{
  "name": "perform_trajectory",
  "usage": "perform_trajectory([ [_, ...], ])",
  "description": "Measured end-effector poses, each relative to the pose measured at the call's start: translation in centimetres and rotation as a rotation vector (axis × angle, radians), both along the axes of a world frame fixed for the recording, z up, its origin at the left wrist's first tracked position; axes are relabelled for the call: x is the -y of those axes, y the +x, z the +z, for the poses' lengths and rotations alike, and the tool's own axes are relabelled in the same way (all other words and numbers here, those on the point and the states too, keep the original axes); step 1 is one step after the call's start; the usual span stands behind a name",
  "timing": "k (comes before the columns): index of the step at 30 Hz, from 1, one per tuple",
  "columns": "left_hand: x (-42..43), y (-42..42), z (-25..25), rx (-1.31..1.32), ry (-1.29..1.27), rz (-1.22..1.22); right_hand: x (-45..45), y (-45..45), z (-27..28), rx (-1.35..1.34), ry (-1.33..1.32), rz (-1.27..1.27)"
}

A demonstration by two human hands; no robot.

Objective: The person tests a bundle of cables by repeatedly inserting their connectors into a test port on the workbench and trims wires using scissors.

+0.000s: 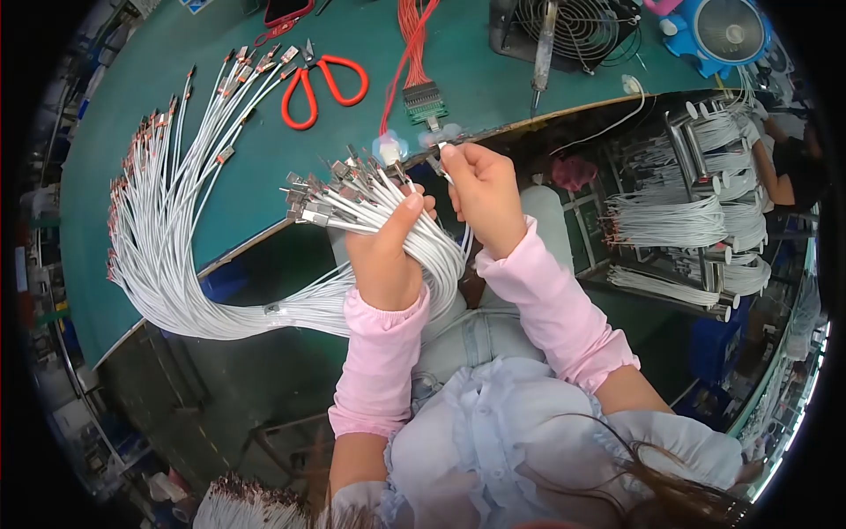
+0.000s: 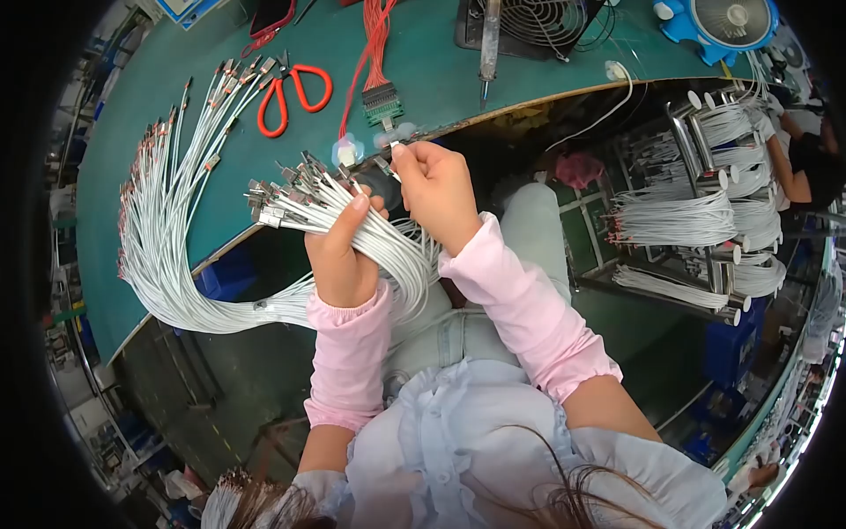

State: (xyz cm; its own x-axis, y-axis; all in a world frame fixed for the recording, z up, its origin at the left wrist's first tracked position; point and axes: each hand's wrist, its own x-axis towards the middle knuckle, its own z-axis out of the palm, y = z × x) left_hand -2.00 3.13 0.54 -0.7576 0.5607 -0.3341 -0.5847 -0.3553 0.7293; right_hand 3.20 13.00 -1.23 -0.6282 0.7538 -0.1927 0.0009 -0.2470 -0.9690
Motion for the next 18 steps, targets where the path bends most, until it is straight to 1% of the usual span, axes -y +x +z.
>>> perform_trajectory([
  [6, 0.3, -0.1, -0.1, 0.015, 0.021, -0.008, 0.1, -0.5, 0.6, -0.008, -0.023, -0.024],
  [9, 0.2, -0.3, 0.2, 0.021, 0.029, -0.039, -1.0, 0.2, 1.4, 0.045, -0.066, 0.095],
  [10, 0.3, -0.2, 0.1, 0.023, 0.023, -0.045, -1.4, 0.4, 1.3, 0.038, -0.06, 0.092],
  [13, 0.1, -0.2, -0.1, 0.031, 0.023, -0.046, -2.1, 0.5, 0.7, -0.005, 0.868, -0.172],
  [14, -0.2, -0.1, -0.2, 0.009, 0.071, -0.033, -2.0, 0.7, 0.5, -0.004, 0.87, -0.166],
  [16, -0.6, 0.1, -0.4, -0.033, 0.157, -0.021, -0.6, 0.8, 2.0, -0.018, 1.105, -0.054],
  [17, -0.7, 0.3, -0.4, -0.032, 0.157, -0.028, -0.3, 0.8, 2.3, -0.026, 1.222, 0.0],
  [18, -0.8, 0.5, -0.2, -0.022, 0.123, -0.016, -0.4, 0.9, 1.8, -0.025, 1.224, -0.005],
])
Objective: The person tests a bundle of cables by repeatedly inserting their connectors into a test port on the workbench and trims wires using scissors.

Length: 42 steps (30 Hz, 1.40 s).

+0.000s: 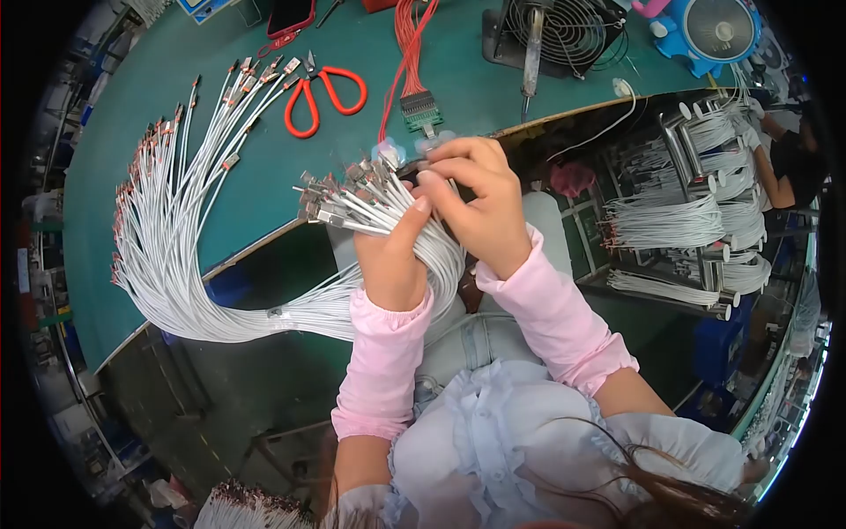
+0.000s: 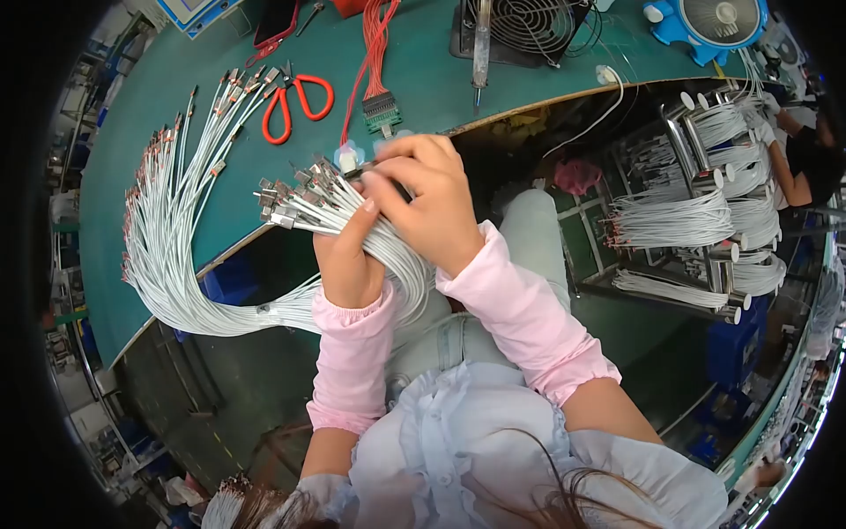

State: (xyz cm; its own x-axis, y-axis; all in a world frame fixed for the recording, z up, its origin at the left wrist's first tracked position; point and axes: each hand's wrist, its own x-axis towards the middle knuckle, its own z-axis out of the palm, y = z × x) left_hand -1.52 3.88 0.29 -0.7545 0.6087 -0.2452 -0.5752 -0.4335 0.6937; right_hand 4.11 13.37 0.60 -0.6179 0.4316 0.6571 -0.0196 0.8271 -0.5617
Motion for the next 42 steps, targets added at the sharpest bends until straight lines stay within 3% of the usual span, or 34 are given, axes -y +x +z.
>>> perform_trajectory([
  [3, 0.4, -0.1, 0.2, 0.011, -0.065, 0.048, 0.1, -0.6, -1.6, -0.17, -0.696, -0.139],
  [4, 0.6, -0.3, 0.0, 0.029, -0.075, 0.05, 0.1, -0.9, -1.6, -0.174, -0.694, -0.129],
  [7, 0.8, -0.4, -0.1, 0.071, -0.097, 0.026, 0.4, -1.3, -1.6, -0.159, -1.224, -0.054],
  [15, 0.6, -0.7, -0.1, -0.027, -0.069, 0.032, -0.1, -1.1, -0.7, 0.024, -1.146, -0.075],
  [36, 0.7, -0.5, -0.6, 0.072, -0.139, 0.007, 0.2, -1.3, -1.7, -0.021, -1.19, -0.039],
  [39, 0.7, -0.1, -0.6, 0.028, -0.113, 0.035, -0.5, -0.6, -1.2, 0.026, -0.851, -0.102],
  [40, 0.6, 0.0, -0.5, -0.011, -0.103, 0.03, -0.5, -0.4, -0.9, 0.022, -0.849, -0.097],
  [42, 0.6, 0.3, -0.5, -0.084, -0.08, 0.028, -0.6, 0.2, 0.4, 0.011, -0.228, -0.059],
])
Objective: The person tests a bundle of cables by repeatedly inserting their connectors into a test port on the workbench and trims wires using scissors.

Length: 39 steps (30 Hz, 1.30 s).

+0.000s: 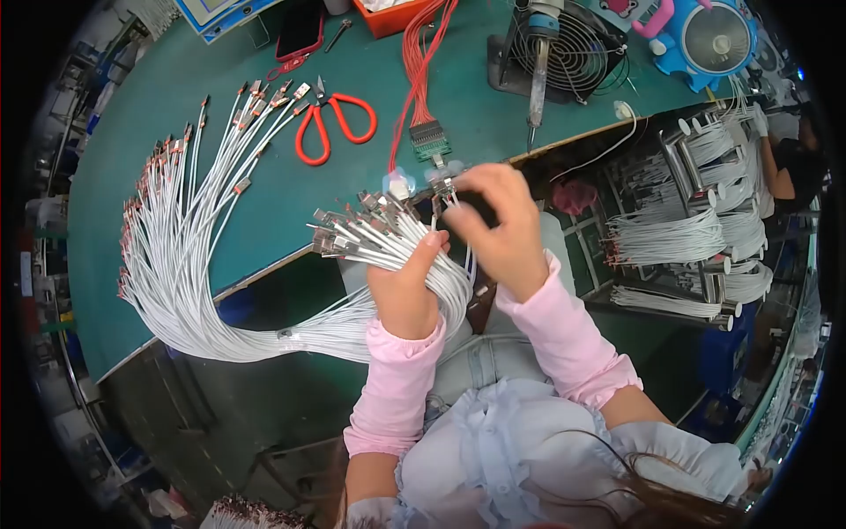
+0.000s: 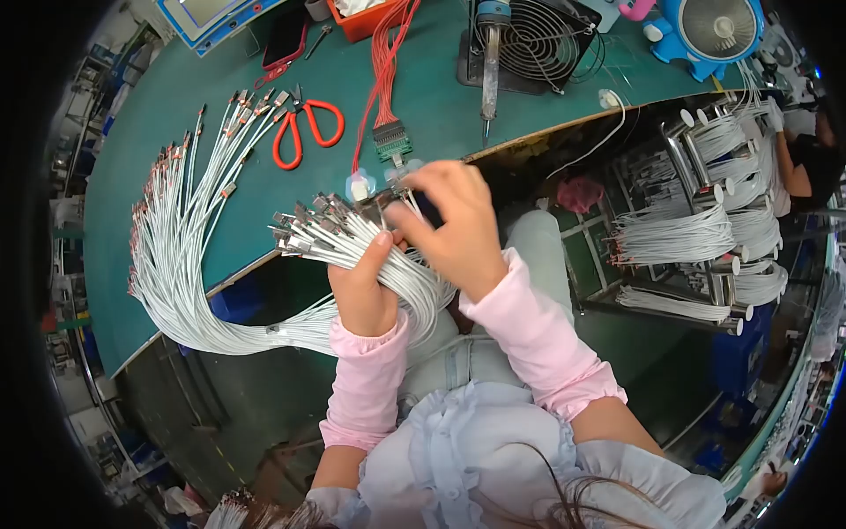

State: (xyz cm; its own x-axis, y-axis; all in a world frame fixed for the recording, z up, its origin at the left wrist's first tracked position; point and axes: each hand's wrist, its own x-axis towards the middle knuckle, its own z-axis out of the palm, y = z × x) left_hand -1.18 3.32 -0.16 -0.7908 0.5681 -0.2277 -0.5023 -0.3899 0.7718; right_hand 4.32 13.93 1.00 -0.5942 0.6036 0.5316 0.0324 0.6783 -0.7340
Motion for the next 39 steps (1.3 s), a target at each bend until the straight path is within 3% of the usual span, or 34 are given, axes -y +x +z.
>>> perform_trajectory([
  [1, -0.1, 0.3, 0.1, 0.002, 0.0, 0.001, 0.1, 0.3, 0.3, 0.003, 0.307, 0.015],
  [2, -0.4, 0.7, 0.3, -0.003, 0.0, 0.055, 0.3, 0.5, 0.2, 0.004, 0.307, 0.011],
  [5, -0.8, 0.9, 0.6, -0.012, 0.003, 0.16, 0.7, 0.4, -1.3, -0.103, -0.11, -0.083],
  [6, -0.2, 0.5, 0.6, 0.058, -0.006, 0.159, 0.7, 0.3, -2.0, -0.1, -0.111, -0.077],
  [9, 0.8, -0.1, 0.6, 0.183, -0.02, 0.143, 0.1, -0.4, -3.5, -0.087, -0.687, -0.049],
  [18, 0.7, 0.3, -0.3, 0.189, 0.021, 0.109, 0.9, -1.3, -2.8, -0.059, -0.798, -0.053],
  [21, 0.4, -0.1, -0.1, 0.171, 0.021, 0.073, 1.7, 0.2, -2.5, 0.104, -0.623, -0.025],
  [22, 0.4, 0.2, -0.2, 0.175, -0.005, 0.075, 1.3, 0.5, -3.1, 0.11, -0.624, -0.018],
  [24, 0.5, 0.7, -0.4, 0.182, -0.06, 0.072, -0.3, 1.6, -6.1, -0.155, -0.823, -0.127],
  [26, 0.7, 0.6, -0.4, 0.155, -0.043, 0.046, -2.8, 3.6, -9.0, 0.006, -0.816, -0.319],
  [28, 0.8, 0.5, -0.2, 0.104, -0.008, -0.01, -3.3, 5.5, -14.2, -0.008, -0.962, -0.44],
  [31, 1.2, -0.1, 0.2, 0.091, 0.014, 0.097, -4.3, 6.9, -19.6, 0.171, -0.98, -0.449],
  [33, 2.0, -0.9, 0.3, 0.076, 0.006, 0.147, -3.8, 6.5, -19.6, 0.258, -1.008, -0.451],
  [37, 2.7, -2.3, 0.6, 0.202, -0.032, 0.296, -4.9, 5.7, -15.2, 0.071, -0.774, -0.438],
  [39, 2.4, -2.0, 0.8, 0.19, -0.032, 0.24, -4.3, 4.9, -11.7, -0.237, -0.411, -0.438],
])
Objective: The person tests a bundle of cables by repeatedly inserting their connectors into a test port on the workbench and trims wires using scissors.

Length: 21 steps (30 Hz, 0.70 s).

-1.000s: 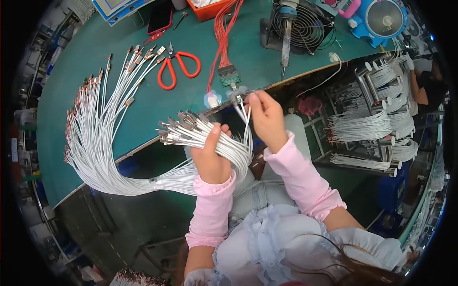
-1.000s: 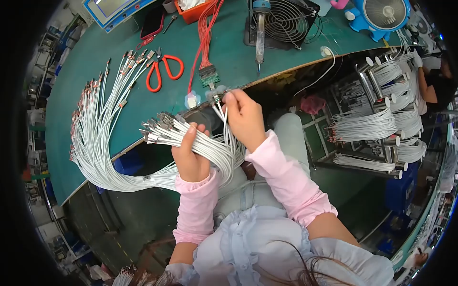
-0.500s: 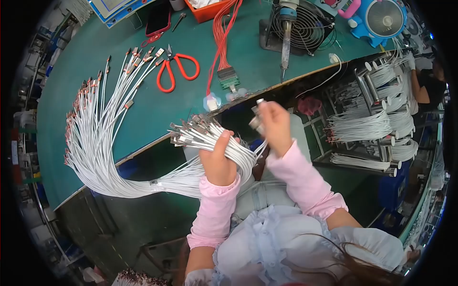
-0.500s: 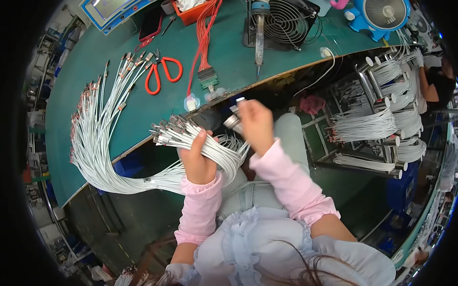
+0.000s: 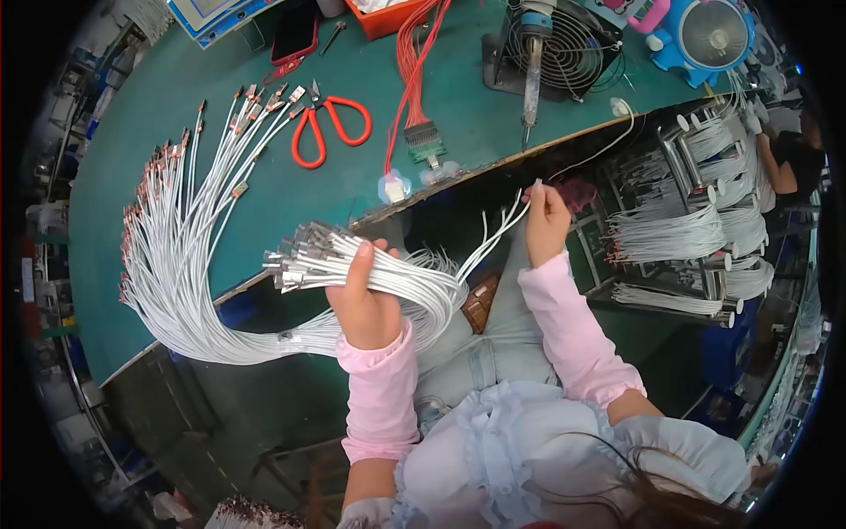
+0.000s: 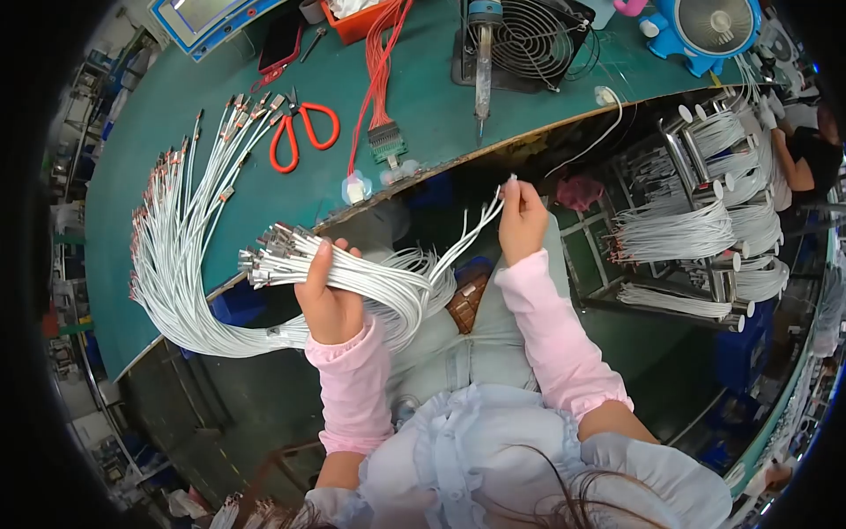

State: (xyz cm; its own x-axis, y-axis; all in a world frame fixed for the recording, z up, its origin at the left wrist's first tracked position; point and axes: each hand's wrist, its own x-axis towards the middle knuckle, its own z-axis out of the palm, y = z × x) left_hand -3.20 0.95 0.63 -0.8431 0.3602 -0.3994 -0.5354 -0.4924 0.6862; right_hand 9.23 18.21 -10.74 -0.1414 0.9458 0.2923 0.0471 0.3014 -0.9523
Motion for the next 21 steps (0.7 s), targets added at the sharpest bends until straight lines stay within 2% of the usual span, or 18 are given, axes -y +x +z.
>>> perform_trajectory([
  [1, -0.2, 0.3, -0.1, -0.001, 0.0, -0.028, 0.9, -0.4, 2.8, 0.009, -0.004, 0.005],
  [3, -0.7, 0.7, -0.5, -0.013, 0.006, -0.068, 3.6, -1.5, 7.7, -0.065, -0.173, 0.295],
  [4, -1.1, 0.8, -0.7, -0.035, 0.021, -0.102, 4.5, -2.3, 8.1, 0.024, -0.1, 0.359],
  [6, -1.5, 1.2, -0.6, -0.06, 0.041, -0.131, 5.2, -3.6, 8.8, 0.113, -0.02, 0.427],
  [9, -1.5, 1.7, -0.1, -0.078, -0.002, -0.167, 5.3, -5.2, 9.1, 0.093, -0.342, 0.514],
  [21, -1.8, 1.4, -0.9, -0.079, -0.012, -0.172, 4.7, -5.7, 8.3, 0.035, -0.384, 0.565],
])
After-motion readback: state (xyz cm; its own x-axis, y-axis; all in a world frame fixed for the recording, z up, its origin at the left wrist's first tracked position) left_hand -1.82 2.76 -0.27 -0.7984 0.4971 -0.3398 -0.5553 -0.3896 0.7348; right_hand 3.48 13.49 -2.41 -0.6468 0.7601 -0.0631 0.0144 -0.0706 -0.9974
